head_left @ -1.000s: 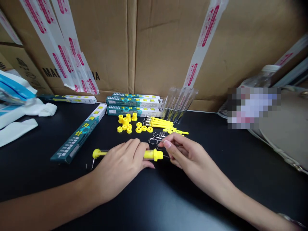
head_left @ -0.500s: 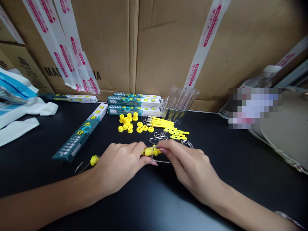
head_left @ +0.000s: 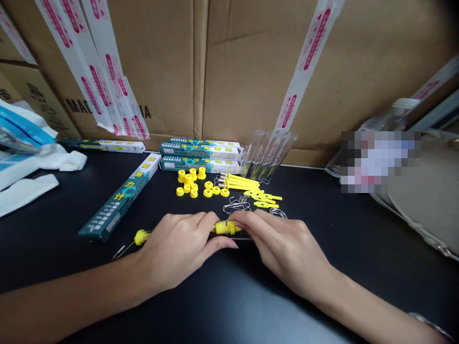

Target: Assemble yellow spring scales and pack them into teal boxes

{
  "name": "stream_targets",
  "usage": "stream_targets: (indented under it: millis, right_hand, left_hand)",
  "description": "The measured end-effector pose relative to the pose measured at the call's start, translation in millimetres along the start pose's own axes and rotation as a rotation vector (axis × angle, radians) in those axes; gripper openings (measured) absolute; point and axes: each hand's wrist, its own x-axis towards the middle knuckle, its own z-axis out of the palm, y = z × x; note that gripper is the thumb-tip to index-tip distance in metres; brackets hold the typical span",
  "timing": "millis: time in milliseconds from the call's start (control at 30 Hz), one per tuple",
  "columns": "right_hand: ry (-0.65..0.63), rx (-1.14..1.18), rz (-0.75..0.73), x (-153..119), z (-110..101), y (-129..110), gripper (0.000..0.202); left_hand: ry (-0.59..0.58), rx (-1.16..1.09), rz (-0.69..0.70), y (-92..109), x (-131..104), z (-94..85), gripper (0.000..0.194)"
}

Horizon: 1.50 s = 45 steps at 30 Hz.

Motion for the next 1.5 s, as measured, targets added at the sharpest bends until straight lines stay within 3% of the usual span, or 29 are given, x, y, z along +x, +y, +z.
stream_targets:
  millis: [267, 500, 633, 967, 1200, 1500]
  right_hand:
    - [0.039, -0.069, -0.035, 5.3, 3.9, -6.9, 0.019]
    - [-0.015, -0.141, -0.213, 7.3, -6.6, -5.3, 0.025]
    - [0.039, -0.192, -0.257, 6.6, -2.1, -2.8, 0.034]
    - [0.19, -0.246, -0.168, 2.7, 12.7, -0.7, 0.028]
    - [0.154, -0.084, -0.036, 1.1, 18.5, -2.4, 0.021]
    - [0.157, -0.002, 0.007, 2.7, 18.9, -7.0, 0.026]
  left_hand:
    - [0.045, -0.111, -0.081, -1.4, -4.0, 6.3, 0.043]
    - [0.218, -0.051, 0.05, -3.9, -4.3, 6.9, 0.031]
    - [0.275, 0.018, 0.126, -1.8, -3.1, 6.1, 0.029]
    - [0.348, 0.208, 0.244, 7.5, -2.1, -2.2, 0.027]
    - [0.411, 0.354, 0.316, 13.0, -3.6, -9.4, 0.024]
    - [0.438, 0.418, 0.331, 14.6, -6.1, -8.6, 0.024]
